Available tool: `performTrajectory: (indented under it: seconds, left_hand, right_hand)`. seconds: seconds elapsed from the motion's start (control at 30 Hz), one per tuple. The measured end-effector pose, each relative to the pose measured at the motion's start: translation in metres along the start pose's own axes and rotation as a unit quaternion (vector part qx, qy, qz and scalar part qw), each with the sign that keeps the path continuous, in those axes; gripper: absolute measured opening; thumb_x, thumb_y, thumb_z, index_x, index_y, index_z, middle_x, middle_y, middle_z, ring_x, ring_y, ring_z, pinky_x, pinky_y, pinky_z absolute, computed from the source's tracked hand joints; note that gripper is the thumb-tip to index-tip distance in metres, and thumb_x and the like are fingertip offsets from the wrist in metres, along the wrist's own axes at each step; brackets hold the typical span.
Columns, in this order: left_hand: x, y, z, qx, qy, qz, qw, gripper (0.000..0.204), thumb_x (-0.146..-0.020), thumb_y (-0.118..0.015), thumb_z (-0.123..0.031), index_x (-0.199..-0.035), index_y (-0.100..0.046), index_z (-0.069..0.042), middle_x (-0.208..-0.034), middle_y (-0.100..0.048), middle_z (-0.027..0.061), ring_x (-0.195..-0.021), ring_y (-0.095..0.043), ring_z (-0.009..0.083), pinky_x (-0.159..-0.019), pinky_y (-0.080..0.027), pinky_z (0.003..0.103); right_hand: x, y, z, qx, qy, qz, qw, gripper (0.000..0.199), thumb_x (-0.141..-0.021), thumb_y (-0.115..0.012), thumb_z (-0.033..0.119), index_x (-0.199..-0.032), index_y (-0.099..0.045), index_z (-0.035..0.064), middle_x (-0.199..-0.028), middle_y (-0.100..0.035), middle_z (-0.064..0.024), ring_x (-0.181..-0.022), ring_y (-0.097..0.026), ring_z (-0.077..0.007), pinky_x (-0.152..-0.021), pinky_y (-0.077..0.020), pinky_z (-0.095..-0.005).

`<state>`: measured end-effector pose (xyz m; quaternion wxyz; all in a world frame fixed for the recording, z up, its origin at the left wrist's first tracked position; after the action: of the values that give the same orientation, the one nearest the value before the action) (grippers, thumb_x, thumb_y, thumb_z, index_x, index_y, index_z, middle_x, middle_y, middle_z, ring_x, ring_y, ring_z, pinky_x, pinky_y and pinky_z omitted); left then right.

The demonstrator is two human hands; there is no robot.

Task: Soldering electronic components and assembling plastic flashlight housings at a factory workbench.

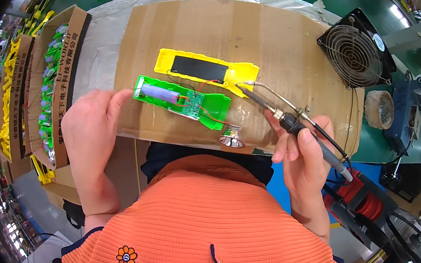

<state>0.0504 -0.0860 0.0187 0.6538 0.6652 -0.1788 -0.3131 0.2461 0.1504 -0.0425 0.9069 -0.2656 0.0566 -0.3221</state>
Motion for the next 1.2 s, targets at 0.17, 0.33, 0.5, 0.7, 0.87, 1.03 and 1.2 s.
performTrajectory:
  seconds: [0.17, 0.33, 0.5, 0.7, 0.87, 1.03, 1.2]
  left_hand:
    - [-0.003, -0.014, 0.003, 0.192, -0.052, -0.174, 0.965, 0.017, -0.086, -0.07, -0.011, -0.102, -0.071, -0.007, -0.096, -0.069, 0.0108, -0.087, -0.065, 0.0294, -0.076, -0.052, 0.037]
    - [-0.008, -0.024, -0.006, 0.374, -0.147, -0.056, 0.914, 0.019, -0.08, -0.074, -0.005, -0.1, -0.073, -0.006, -0.094, -0.07, 0.0093, -0.085, -0.066, 0.0245, -0.073, -0.051, 0.033]
    - [-0.023, -0.037, -0.003, 0.431, -0.237, 0.008, 0.871, 0.017, -0.079, -0.076, -0.006, -0.096, -0.075, -0.01, -0.085, -0.067, 0.0044, -0.08, -0.063, 0.0233, -0.071, -0.048, 0.033]
    - [-0.025, -0.033, -0.013, 0.337, -0.286, 0.002, 0.897, 0.011, -0.08, -0.074, -0.009, -0.09, -0.072, -0.01, -0.08, -0.06, 0.0022, -0.08, -0.06, 0.0226, -0.073, -0.045, 0.035]
    - [-0.029, -0.033, -0.016, 0.306, -0.302, 0.019, 0.903, 0.007, -0.08, -0.072, -0.011, -0.086, -0.069, -0.01, -0.078, -0.056, 0.0032, -0.077, -0.058, 0.0233, -0.069, -0.044, 0.036]
    - [-0.034, -0.027, -0.02, 0.254, -0.319, 0.063, 0.911, 0.006, -0.08, -0.07, -0.012, -0.084, -0.067, -0.01, -0.077, -0.056, 0.0042, -0.077, -0.058, 0.0248, -0.067, -0.045, 0.037]
    - [-0.037, -0.028, -0.021, 0.256, -0.314, 0.082, 0.911, 0.004, -0.08, -0.069, -0.014, -0.081, -0.068, -0.01, -0.078, -0.057, 0.0049, -0.078, -0.059, 0.0257, -0.067, -0.048, 0.038]
  right_hand:
    - [0.009, 0.002, -0.006, 0.013, -0.02, 0.021, 0.999, 0.014, -0.095, -0.054, 0.012, -0.103, -0.043, 0.0087, -0.06, -0.045, -0.001, -0.047, -0.051, -0.0172, -0.089, -0.05, -0.0422]
    - [0.01, -0.004, -0.008, 0.039, -0.041, 0.032, 0.998, 0.016, -0.094, -0.055, 0.011, -0.101, -0.042, 0.0055, -0.06, -0.045, -0.0022, -0.045, -0.05, -0.0174, -0.078, -0.0516, -0.0368]
    - [0.005, -0.01, -0.011, 0.045, -0.04, 0.045, 0.997, 0.02, -0.091, -0.058, 0.01, -0.099, -0.041, 0.005, -0.057, -0.045, -0.003, -0.043, -0.051, -0.0179, -0.108, -0.0422, -0.0534]
    - [0.005, -0.009, -0.012, 0.062, -0.047, 0.061, 0.995, 0.021, -0.09, -0.059, 0.009, -0.099, -0.042, 0.0049, -0.058, -0.048, -0.0043, -0.044, -0.052, -0.0182, -0.106, -0.043, -0.0533]
    - [0.008, -0.006, -0.009, 0.096, -0.076, 0.065, 0.99, 0.02, -0.09, -0.059, 0.006, -0.1, -0.043, 0.0025, -0.064, -0.054, -0.0081, -0.047, -0.054, -0.0174, -0.07, -0.0588, -0.0389]
    - [0.009, -0.011, -0.009, 0.114, -0.088, 0.045, 0.988, 0.019, -0.091, -0.06, 0.003, -0.1, -0.044, 0.0002, -0.074, -0.059, -0.0132, -0.052, -0.055, -0.0166, -0.05, -0.0527, -0.0311]
    - [0.007, -0.015, -0.009, 0.122, -0.084, 0.051, 0.988, 0.019, -0.091, -0.061, 0.002, -0.099, -0.044, -0.0006, -0.073, -0.059, -0.0129, -0.053, -0.056, -0.0164, -0.051, -0.0529, -0.031]
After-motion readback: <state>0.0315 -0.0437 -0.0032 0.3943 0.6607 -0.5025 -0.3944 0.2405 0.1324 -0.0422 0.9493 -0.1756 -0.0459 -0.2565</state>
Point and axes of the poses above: each hand's wrist, its own x-axis away from the middle knuckle, its own y-axis out of the back of the hand, z = x × y, the point moved 1 cm from there along -x, towards the middle knuckle
